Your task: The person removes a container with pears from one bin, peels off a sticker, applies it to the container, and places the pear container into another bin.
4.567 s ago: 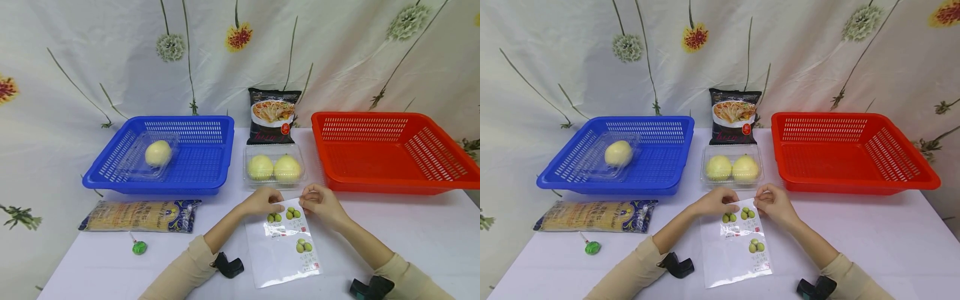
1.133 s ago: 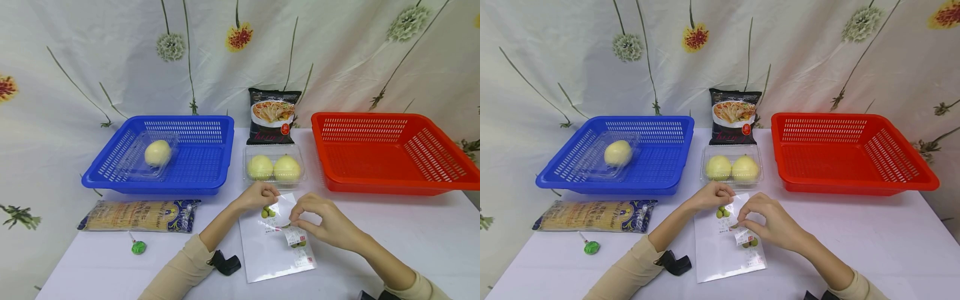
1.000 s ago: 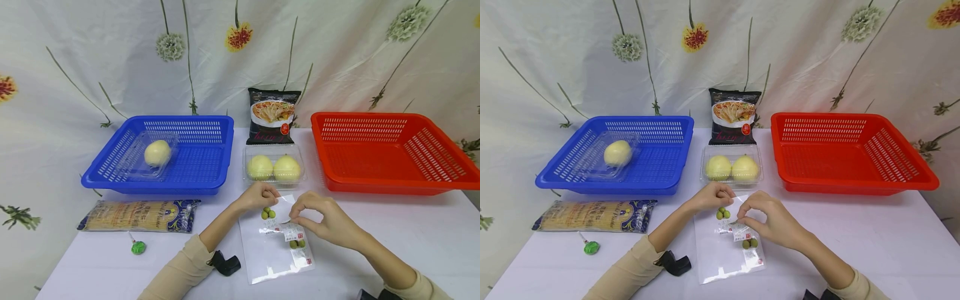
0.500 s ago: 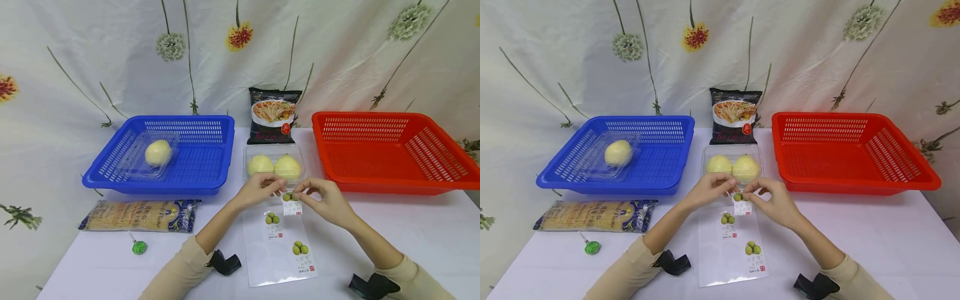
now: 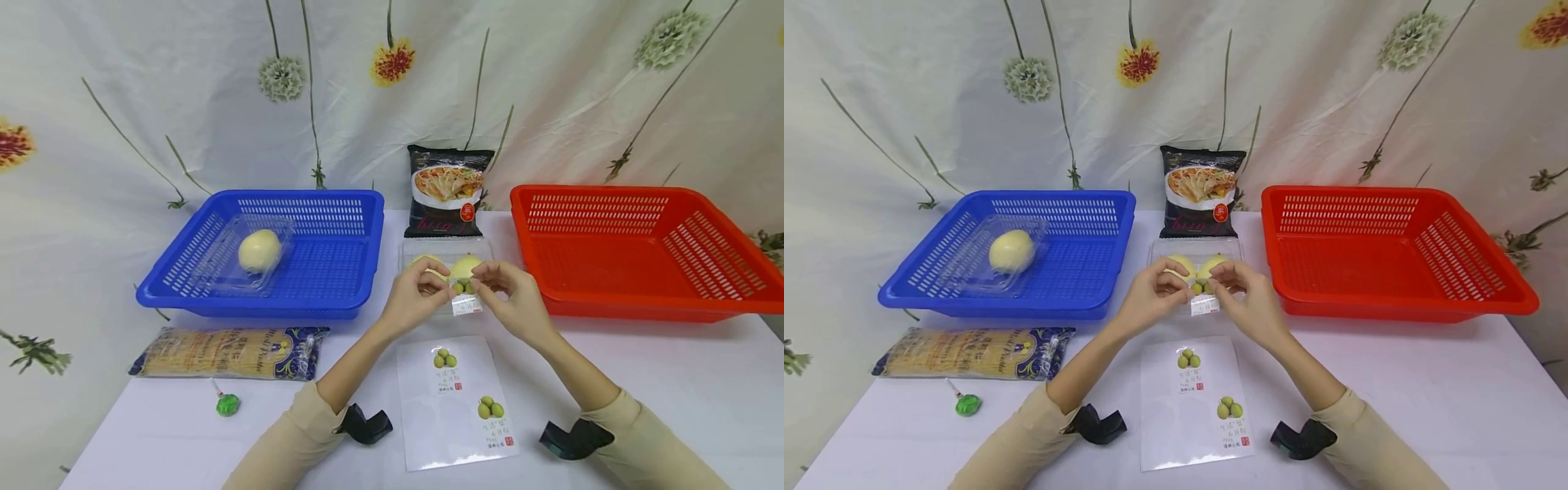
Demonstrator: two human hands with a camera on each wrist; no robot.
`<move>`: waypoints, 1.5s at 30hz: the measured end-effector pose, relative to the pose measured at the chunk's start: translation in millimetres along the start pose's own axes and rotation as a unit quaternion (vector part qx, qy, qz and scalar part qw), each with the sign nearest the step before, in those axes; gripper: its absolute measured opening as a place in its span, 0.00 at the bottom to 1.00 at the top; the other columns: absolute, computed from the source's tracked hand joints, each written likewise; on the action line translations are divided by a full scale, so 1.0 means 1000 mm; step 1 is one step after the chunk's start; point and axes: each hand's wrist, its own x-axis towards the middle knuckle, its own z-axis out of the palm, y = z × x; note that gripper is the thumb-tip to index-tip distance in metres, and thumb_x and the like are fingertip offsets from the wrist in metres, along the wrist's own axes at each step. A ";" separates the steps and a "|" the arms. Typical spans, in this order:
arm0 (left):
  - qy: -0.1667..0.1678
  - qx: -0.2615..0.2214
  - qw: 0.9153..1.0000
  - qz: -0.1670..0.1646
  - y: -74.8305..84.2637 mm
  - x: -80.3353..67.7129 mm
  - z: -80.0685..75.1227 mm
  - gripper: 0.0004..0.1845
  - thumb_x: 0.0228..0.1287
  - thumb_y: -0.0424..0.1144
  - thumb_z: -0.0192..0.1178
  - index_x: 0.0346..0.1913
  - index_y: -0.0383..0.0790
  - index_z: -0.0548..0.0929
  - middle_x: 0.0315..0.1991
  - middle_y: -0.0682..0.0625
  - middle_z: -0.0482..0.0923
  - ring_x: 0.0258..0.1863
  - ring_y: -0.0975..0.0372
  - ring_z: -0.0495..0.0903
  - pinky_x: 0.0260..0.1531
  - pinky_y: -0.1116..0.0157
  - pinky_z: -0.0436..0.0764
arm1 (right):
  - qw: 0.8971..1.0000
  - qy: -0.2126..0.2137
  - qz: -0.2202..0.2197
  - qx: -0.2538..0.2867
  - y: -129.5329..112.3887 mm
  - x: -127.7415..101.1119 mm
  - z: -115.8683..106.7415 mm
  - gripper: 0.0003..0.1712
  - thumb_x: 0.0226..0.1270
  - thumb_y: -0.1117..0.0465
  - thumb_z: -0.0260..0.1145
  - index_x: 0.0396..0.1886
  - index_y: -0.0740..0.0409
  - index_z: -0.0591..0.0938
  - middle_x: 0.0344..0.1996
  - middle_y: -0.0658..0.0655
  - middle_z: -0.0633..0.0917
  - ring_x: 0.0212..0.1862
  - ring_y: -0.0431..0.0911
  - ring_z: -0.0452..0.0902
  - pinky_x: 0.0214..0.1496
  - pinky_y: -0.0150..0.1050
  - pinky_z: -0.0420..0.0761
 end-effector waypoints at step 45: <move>0.100 0.121 0.982 0.107 -0.039 0.040 0.007 0.13 0.45 0.15 0.61 0.38 0.24 0.81 0.31 0.37 0.78 0.27 0.54 0.79 0.27 0.71 0.80 | 0.995 -0.017 0.019 -0.092 0.039 0.045 0.023 0.14 0.48 0.75 0.71 0.38 0.73 0.82 0.31 0.67 0.84 0.28 0.52 0.77 0.36 0.35 0.79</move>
